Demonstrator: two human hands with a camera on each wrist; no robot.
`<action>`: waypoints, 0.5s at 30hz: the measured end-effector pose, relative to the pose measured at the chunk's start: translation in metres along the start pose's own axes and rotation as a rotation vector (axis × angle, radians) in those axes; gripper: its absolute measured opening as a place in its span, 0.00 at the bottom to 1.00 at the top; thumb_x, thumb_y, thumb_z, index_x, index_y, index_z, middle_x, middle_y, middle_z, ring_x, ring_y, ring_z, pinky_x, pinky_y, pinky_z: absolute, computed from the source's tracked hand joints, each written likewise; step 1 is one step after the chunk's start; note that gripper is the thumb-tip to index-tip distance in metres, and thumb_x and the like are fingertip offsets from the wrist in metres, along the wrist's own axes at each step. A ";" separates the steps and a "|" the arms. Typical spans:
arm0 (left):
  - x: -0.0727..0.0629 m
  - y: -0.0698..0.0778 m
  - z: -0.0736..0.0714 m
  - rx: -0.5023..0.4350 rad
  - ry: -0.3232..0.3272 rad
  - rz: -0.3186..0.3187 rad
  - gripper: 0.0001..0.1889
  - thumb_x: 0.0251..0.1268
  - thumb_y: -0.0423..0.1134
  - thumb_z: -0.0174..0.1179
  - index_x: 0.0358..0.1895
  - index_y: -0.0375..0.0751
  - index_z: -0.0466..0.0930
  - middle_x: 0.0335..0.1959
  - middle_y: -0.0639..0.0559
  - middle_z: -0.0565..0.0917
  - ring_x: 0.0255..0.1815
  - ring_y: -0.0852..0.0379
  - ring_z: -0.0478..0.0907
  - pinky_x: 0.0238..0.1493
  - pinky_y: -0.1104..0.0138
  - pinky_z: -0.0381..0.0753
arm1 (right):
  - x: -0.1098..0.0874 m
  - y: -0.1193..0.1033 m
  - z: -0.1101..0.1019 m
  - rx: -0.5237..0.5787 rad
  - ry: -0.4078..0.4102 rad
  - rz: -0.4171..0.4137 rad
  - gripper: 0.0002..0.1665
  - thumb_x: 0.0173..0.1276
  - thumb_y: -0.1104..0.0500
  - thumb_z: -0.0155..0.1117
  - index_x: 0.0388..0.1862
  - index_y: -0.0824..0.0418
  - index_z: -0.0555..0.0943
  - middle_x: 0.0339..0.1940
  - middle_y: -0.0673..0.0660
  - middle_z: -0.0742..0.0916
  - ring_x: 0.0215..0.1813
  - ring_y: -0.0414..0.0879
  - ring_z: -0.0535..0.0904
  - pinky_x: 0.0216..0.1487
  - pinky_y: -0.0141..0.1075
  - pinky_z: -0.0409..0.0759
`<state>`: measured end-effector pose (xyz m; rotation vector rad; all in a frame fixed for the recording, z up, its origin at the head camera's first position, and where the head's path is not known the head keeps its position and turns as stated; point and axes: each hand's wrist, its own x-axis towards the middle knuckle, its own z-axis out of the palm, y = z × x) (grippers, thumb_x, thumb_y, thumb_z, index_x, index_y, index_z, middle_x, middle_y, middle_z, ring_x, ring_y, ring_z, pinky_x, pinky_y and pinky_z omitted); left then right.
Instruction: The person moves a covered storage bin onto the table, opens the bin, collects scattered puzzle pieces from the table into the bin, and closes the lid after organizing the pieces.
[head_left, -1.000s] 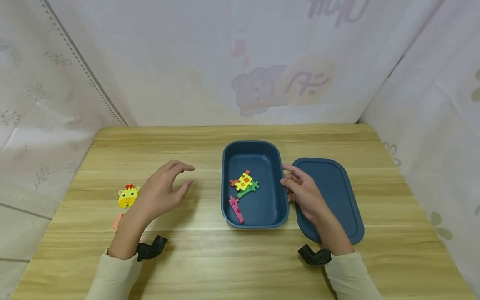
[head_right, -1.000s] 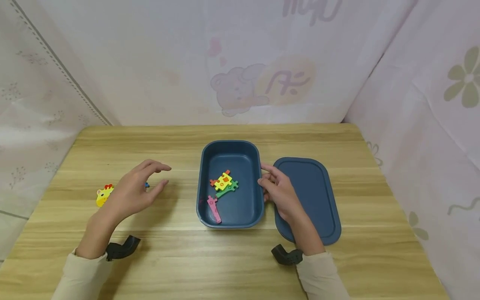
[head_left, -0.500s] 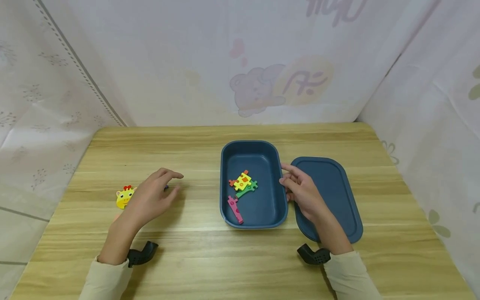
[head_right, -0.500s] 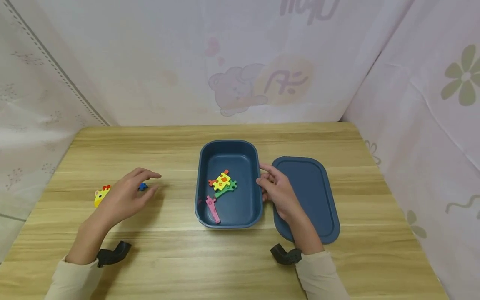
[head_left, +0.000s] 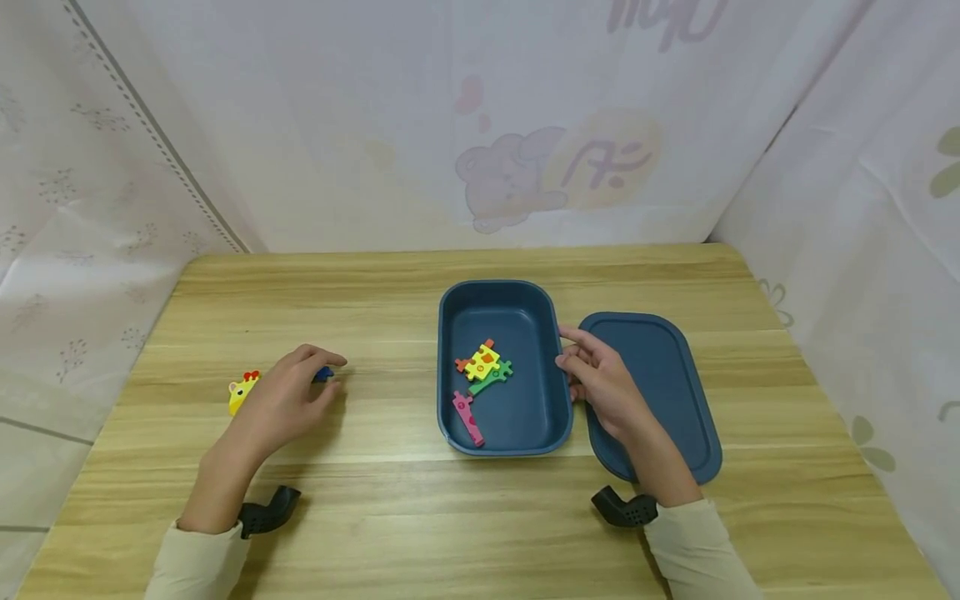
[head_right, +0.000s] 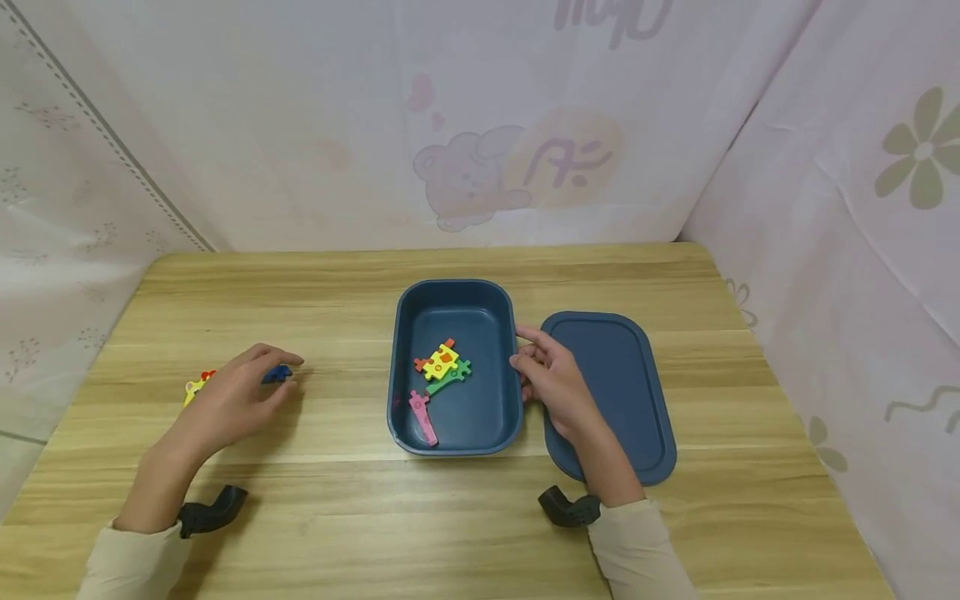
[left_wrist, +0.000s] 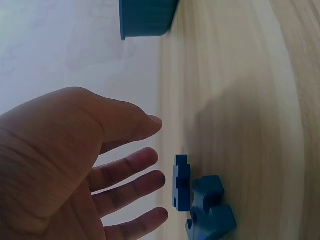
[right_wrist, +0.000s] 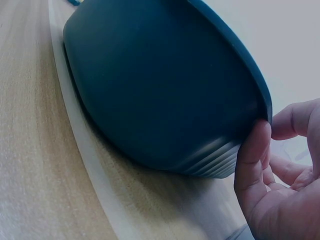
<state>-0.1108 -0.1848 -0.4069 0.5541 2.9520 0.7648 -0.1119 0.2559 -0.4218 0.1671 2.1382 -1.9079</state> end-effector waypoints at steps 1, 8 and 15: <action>0.000 0.000 0.000 0.000 -0.004 -0.001 0.16 0.72 0.34 0.65 0.59 0.36 0.85 0.57 0.39 0.85 0.57 0.39 0.84 0.58 0.44 0.84 | 0.000 0.000 0.000 -0.001 0.002 0.000 0.35 0.82 0.62 0.55 0.84 0.57 0.63 0.41 0.48 0.81 0.32 0.38 0.75 0.31 0.31 0.80; -0.002 -0.004 0.001 0.010 -0.026 -0.011 0.16 0.72 0.34 0.66 0.59 0.35 0.85 0.56 0.37 0.85 0.56 0.38 0.83 0.57 0.44 0.84 | -0.001 0.000 -0.001 -0.006 0.006 0.002 0.35 0.81 0.62 0.56 0.84 0.58 0.63 0.40 0.47 0.82 0.31 0.38 0.76 0.31 0.32 0.80; -0.006 -0.008 0.001 0.026 -0.007 -0.003 0.14 0.69 0.32 0.67 0.56 0.35 0.87 0.53 0.37 0.85 0.55 0.38 0.83 0.56 0.44 0.83 | -0.001 -0.002 0.000 0.005 0.002 0.004 0.35 0.81 0.62 0.55 0.84 0.57 0.63 0.41 0.47 0.82 0.31 0.38 0.76 0.31 0.31 0.81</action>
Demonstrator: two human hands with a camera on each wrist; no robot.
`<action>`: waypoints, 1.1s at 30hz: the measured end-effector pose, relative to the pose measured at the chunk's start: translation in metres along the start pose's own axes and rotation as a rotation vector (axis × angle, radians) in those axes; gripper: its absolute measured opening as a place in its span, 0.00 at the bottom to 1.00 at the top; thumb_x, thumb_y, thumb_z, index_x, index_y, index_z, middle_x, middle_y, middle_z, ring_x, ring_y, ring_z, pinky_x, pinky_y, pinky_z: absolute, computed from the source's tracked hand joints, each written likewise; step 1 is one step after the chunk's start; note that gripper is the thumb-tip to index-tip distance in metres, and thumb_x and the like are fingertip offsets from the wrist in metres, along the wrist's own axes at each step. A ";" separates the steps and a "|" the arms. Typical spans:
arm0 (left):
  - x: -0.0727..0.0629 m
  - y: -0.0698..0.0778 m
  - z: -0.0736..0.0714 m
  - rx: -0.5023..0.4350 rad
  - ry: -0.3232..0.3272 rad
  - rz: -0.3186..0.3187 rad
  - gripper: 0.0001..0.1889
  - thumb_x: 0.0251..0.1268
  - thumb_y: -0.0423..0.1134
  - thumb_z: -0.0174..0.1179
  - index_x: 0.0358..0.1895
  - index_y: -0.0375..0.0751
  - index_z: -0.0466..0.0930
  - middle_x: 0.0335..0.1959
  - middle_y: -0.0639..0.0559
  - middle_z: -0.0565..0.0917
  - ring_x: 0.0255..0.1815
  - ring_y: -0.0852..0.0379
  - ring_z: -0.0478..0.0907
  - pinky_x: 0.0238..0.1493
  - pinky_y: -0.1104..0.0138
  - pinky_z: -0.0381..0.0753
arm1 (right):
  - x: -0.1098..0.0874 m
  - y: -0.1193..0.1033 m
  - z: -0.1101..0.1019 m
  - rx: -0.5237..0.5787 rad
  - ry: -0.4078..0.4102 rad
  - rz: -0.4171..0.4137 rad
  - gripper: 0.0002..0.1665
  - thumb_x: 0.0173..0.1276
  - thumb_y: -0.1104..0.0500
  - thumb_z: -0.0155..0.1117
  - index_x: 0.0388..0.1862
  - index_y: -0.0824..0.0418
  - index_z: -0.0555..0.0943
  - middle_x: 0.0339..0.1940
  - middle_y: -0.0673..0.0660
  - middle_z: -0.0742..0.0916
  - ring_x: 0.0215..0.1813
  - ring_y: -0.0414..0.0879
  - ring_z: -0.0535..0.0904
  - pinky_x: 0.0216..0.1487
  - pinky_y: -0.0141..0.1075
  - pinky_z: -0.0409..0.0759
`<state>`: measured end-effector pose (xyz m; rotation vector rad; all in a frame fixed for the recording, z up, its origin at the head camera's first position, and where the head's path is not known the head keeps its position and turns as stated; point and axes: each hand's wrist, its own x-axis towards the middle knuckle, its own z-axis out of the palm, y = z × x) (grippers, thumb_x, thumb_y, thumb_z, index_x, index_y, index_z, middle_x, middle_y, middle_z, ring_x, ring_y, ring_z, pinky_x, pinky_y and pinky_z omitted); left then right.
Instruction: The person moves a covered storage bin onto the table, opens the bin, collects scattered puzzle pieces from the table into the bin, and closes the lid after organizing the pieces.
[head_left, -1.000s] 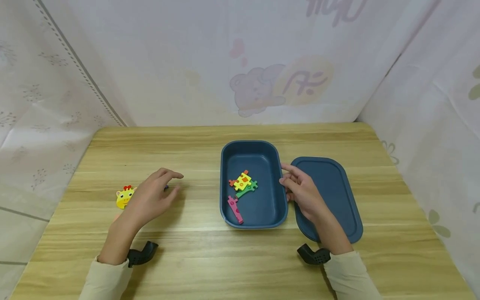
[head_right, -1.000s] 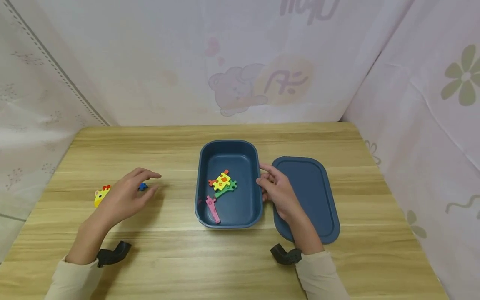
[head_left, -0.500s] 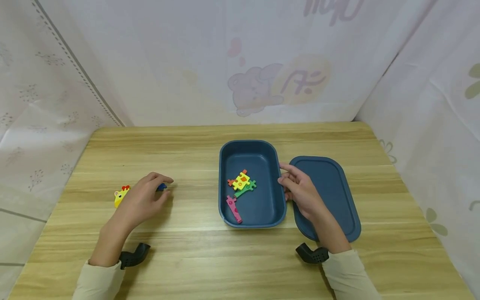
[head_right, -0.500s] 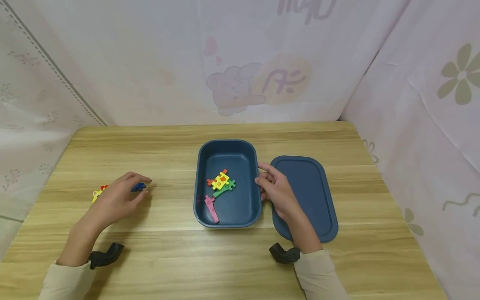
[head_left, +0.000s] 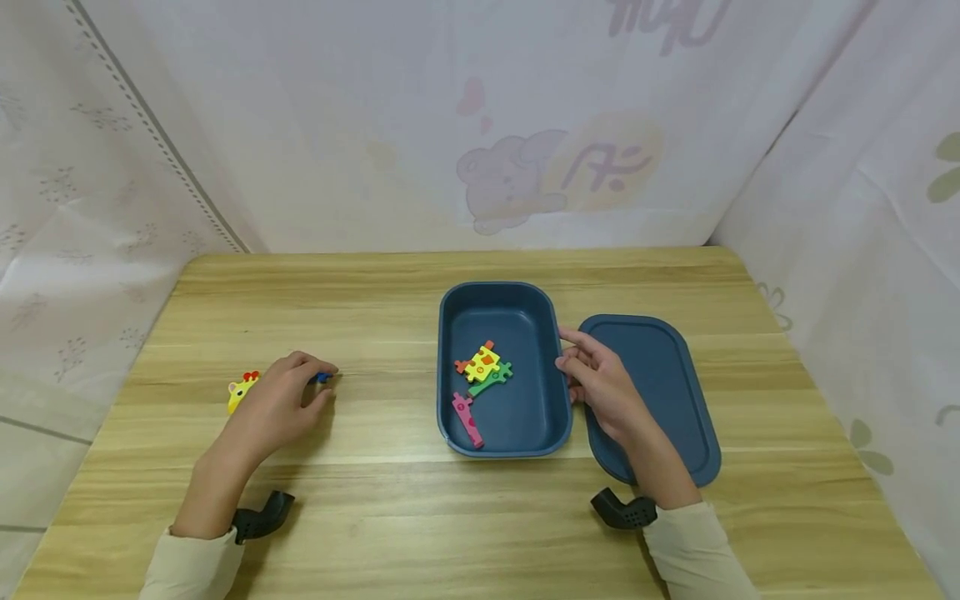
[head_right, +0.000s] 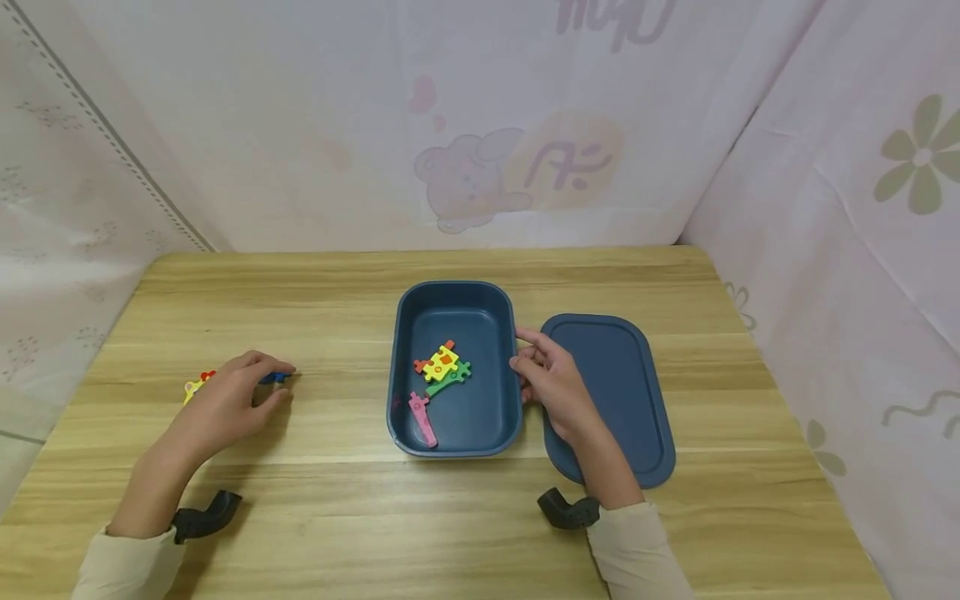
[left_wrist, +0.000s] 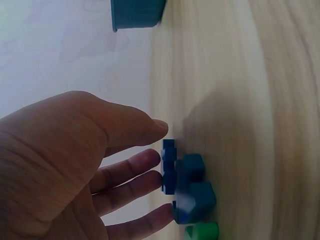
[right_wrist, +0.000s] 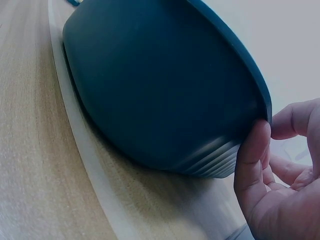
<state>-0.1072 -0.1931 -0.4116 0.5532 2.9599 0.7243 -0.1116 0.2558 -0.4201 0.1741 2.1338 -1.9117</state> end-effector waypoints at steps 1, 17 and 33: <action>0.000 -0.001 0.000 0.003 0.004 0.002 0.14 0.69 0.32 0.67 0.56 0.35 0.87 0.53 0.37 0.85 0.54 0.38 0.83 0.55 0.45 0.83 | 0.000 0.000 0.000 0.000 0.003 0.001 0.35 0.81 0.62 0.55 0.84 0.57 0.63 0.41 0.47 0.82 0.31 0.38 0.76 0.31 0.31 0.81; -0.001 -0.007 0.007 0.040 0.047 -0.011 0.17 0.69 0.32 0.68 0.59 0.33 0.85 0.58 0.36 0.83 0.61 0.34 0.77 0.60 0.42 0.81 | 0.000 0.000 0.000 -0.001 -0.003 -0.008 0.35 0.81 0.62 0.55 0.84 0.58 0.63 0.40 0.46 0.82 0.31 0.38 0.76 0.31 0.31 0.81; 0.000 -0.012 0.009 0.064 0.088 -0.037 0.13 0.70 0.27 0.63 0.56 0.32 0.86 0.53 0.34 0.85 0.56 0.33 0.81 0.52 0.43 0.85 | 0.000 0.000 0.000 0.000 0.002 -0.001 0.35 0.81 0.62 0.55 0.84 0.58 0.63 0.40 0.46 0.82 0.31 0.38 0.76 0.30 0.31 0.81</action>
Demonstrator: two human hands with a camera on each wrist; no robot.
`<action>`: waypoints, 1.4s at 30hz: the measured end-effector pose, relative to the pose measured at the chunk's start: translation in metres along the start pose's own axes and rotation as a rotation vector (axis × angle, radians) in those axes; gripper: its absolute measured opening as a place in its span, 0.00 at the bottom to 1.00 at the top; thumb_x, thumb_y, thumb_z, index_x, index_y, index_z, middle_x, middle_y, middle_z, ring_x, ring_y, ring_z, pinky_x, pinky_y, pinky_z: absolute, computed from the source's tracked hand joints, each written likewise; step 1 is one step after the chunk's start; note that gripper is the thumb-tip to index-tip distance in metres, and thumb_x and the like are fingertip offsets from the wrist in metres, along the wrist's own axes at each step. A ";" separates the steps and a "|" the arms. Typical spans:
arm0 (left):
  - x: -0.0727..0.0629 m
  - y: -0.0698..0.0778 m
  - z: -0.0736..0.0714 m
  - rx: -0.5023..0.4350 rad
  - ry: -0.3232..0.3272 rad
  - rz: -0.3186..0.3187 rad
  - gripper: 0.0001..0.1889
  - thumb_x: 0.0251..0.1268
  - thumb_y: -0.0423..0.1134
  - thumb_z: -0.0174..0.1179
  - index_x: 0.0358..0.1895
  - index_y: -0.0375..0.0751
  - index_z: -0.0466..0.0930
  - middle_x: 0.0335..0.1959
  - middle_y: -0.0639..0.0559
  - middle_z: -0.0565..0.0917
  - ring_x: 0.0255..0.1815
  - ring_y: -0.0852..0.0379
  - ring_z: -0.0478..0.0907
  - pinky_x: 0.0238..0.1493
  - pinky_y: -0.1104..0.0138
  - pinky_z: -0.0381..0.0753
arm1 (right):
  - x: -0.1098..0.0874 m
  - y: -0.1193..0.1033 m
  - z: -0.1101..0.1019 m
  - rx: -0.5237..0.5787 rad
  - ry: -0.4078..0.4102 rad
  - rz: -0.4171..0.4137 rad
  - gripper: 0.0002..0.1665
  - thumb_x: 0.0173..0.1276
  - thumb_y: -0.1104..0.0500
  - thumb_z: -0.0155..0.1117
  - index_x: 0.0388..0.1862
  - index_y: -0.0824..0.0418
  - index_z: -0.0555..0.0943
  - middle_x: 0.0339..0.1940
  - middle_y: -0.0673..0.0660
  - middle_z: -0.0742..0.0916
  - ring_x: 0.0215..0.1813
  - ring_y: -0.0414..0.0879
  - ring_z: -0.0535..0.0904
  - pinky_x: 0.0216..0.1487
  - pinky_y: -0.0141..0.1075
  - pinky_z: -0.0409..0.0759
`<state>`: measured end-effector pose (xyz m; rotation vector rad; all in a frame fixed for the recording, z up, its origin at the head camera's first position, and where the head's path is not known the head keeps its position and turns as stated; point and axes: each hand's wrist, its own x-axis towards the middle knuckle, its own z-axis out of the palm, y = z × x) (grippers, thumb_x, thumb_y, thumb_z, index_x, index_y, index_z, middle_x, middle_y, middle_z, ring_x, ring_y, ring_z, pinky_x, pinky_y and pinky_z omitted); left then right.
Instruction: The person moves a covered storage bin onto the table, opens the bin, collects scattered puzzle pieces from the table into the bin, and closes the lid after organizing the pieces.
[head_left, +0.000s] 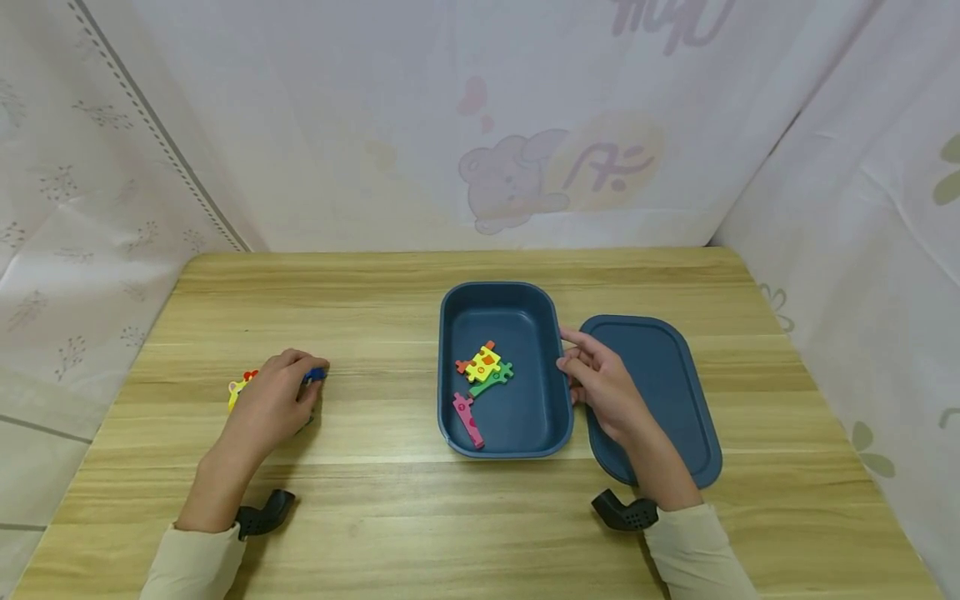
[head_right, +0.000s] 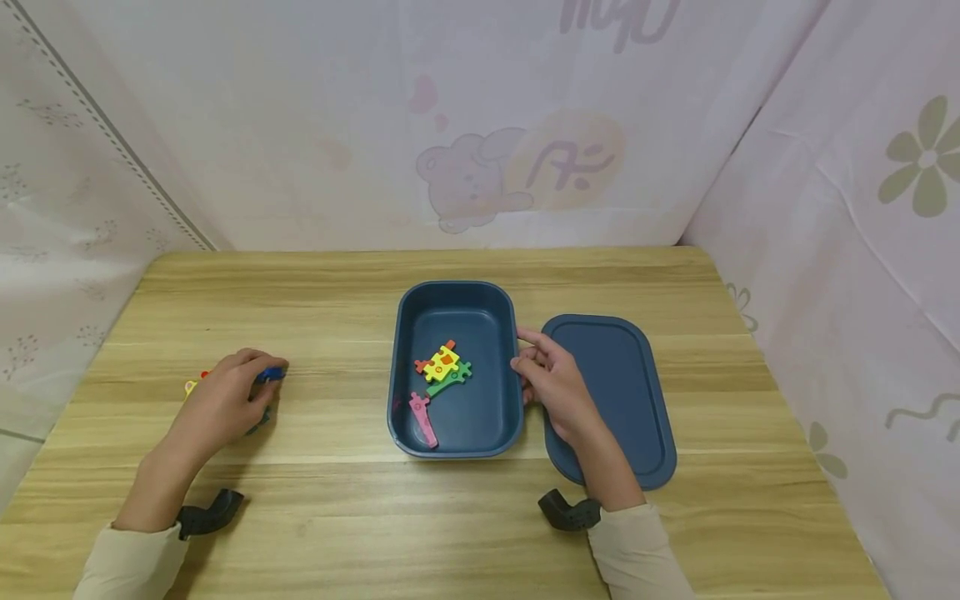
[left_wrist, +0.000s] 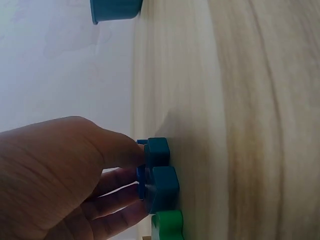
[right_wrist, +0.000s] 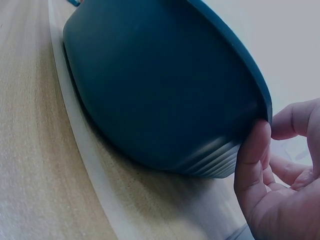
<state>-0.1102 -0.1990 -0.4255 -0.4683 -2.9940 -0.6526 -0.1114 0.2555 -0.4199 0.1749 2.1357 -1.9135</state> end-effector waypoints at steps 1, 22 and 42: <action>0.000 0.000 0.000 0.001 0.003 -0.001 0.13 0.70 0.28 0.63 0.55 0.32 0.87 0.53 0.35 0.85 0.55 0.34 0.81 0.51 0.44 0.85 | 0.000 0.000 0.000 0.001 -0.002 -0.001 0.35 0.81 0.62 0.55 0.84 0.58 0.63 0.39 0.46 0.82 0.31 0.38 0.76 0.30 0.31 0.81; 0.000 0.000 -0.002 -0.038 0.026 -0.031 0.10 0.71 0.30 0.63 0.52 0.33 0.87 0.51 0.34 0.85 0.52 0.35 0.83 0.51 0.44 0.85 | -0.001 0.000 -0.001 0.000 -0.013 -0.009 0.35 0.82 0.62 0.55 0.84 0.59 0.63 0.40 0.47 0.82 0.32 0.38 0.76 0.31 0.32 0.81; 0.003 0.006 -0.006 -0.189 0.018 -0.049 0.14 0.74 0.33 0.63 0.58 0.35 0.86 0.57 0.35 0.84 0.49 0.36 0.88 0.48 0.44 0.89 | -0.001 -0.001 -0.001 -0.006 -0.014 -0.011 0.35 0.82 0.61 0.56 0.84 0.58 0.63 0.40 0.47 0.81 0.32 0.38 0.77 0.31 0.32 0.81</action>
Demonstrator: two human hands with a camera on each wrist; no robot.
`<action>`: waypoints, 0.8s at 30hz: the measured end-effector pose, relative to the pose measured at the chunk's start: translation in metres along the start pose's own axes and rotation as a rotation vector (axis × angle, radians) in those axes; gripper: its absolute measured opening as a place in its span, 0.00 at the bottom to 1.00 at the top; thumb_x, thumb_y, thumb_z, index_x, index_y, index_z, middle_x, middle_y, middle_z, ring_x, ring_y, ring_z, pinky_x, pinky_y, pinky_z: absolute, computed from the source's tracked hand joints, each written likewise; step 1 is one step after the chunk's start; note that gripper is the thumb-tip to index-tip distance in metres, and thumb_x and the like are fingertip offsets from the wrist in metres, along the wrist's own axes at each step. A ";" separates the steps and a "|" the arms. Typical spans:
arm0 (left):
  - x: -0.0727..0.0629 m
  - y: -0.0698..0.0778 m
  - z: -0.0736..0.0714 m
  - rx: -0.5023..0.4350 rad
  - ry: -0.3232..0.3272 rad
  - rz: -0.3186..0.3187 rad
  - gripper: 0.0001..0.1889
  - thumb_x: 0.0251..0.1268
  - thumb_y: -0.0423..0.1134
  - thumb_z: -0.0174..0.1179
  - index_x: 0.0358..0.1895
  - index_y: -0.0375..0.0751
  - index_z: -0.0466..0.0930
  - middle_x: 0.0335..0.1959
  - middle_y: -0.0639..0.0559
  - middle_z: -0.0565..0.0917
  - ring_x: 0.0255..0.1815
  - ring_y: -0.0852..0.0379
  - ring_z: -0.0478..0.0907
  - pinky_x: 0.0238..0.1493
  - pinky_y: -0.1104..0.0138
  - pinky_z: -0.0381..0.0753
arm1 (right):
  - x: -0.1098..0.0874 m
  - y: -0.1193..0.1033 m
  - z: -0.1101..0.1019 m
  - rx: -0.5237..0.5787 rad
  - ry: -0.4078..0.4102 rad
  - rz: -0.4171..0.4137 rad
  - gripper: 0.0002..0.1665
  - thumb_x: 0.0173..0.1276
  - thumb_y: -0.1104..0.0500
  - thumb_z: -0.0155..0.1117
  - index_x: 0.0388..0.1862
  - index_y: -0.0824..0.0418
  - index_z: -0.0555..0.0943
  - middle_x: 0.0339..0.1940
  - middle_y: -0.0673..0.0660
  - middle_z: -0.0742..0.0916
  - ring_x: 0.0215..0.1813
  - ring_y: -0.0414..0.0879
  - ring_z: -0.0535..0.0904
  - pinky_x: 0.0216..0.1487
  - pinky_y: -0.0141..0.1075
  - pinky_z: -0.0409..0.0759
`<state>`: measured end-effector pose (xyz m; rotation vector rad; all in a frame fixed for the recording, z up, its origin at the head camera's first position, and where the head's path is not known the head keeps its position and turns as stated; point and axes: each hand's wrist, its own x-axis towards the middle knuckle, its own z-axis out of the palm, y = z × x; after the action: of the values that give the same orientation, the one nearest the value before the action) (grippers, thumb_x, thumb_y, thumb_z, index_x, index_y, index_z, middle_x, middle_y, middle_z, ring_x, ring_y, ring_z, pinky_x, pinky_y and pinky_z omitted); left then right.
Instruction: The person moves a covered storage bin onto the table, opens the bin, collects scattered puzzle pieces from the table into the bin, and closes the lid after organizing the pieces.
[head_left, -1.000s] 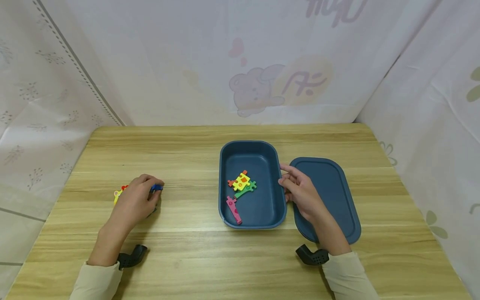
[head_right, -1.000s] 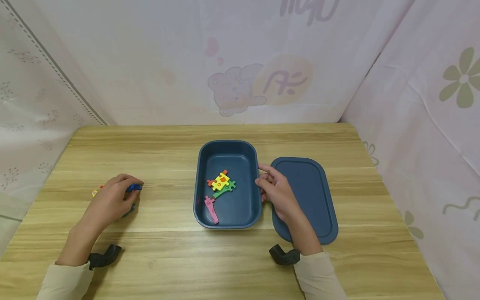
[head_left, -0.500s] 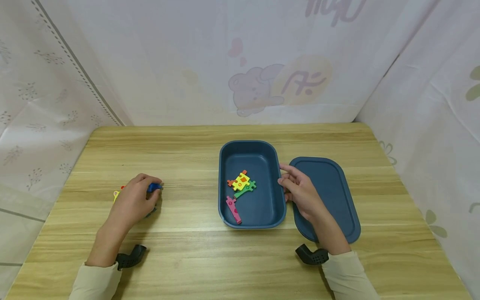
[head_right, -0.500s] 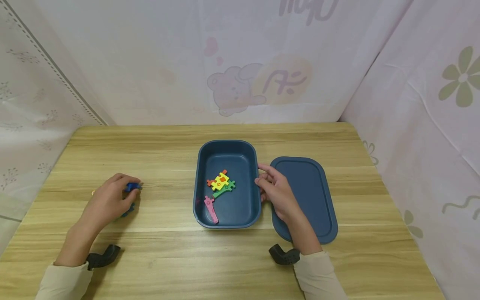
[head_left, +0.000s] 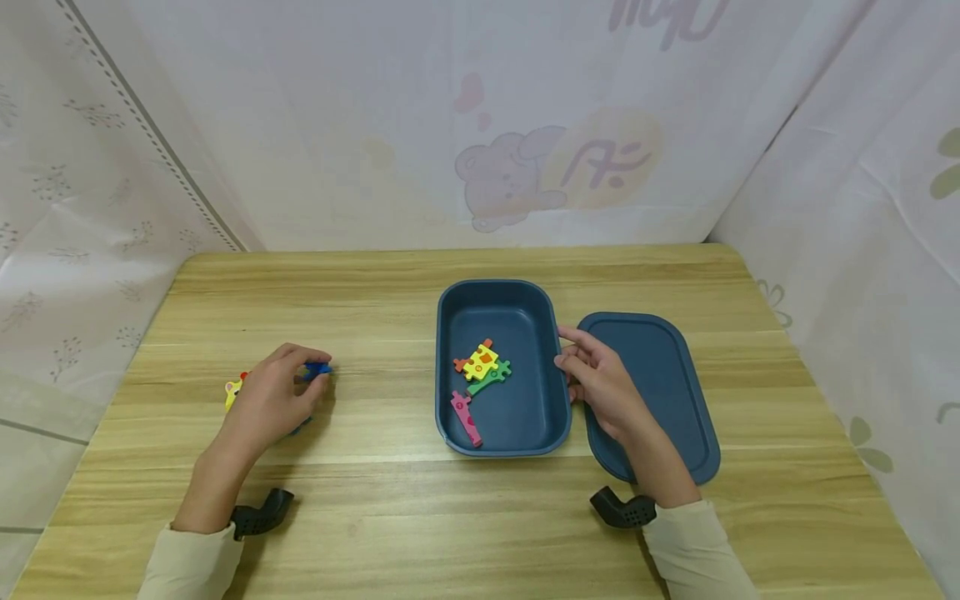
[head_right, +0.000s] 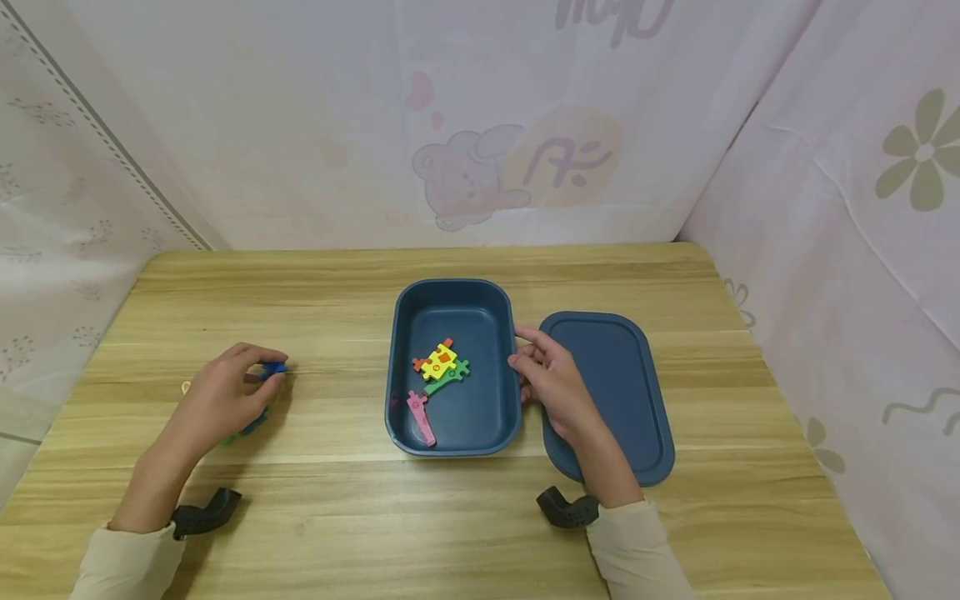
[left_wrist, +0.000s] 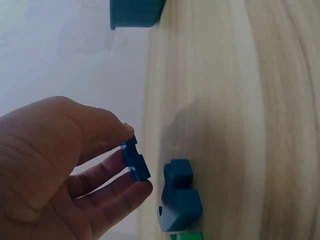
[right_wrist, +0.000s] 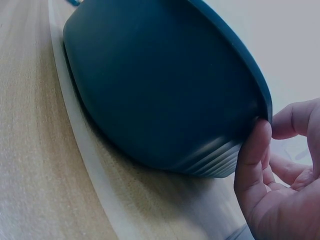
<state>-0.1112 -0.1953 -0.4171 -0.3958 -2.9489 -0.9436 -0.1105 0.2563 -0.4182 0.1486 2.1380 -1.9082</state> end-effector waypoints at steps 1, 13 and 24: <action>0.000 0.000 0.000 -0.016 -0.004 0.001 0.14 0.74 0.33 0.63 0.58 0.35 0.85 0.57 0.35 0.84 0.49 0.35 0.88 0.48 0.45 0.90 | 0.000 0.000 0.000 0.000 0.001 0.001 0.35 0.82 0.61 0.56 0.84 0.58 0.63 0.40 0.47 0.81 0.32 0.38 0.76 0.31 0.32 0.81; 0.006 0.003 0.001 -0.180 -0.034 0.004 0.14 0.77 0.35 0.63 0.61 0.36 0.84 0.59 0.38 0.83 0.54 0.37 0.89 0.53 0.54 0.91 | 0.000 0.001 -0.001 -0.004 0.005 0.008 0.35 0.82 0.61 0.55 0.85 0.58 0.63 0.40 0.46 0.81 0.32 0.38 0.75 0.31 0.32 0.80; 0.013 0.012 -0.001 -0.240 0.003 0.016 0.15 0.76 0.34 0.64 0.61 0.35 0.83 0.58 0.41 0.84 0.59 0.40 0.86 0.54 0.56 0.91 | 0.001 0.001 -0.001 0.001 -0.006 0.008 0.35 0.82 0.61 0.55 0.85 0.58 0.62 0.41 0.44 0.82 0.32 0.38 0.74 0.31 0.32 0.80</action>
<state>-0.1208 -0.1837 -0.4084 -0.4224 -2.8314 -1.2995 -0.1114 0.2570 -0.4195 0.1515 2.1298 -1.9032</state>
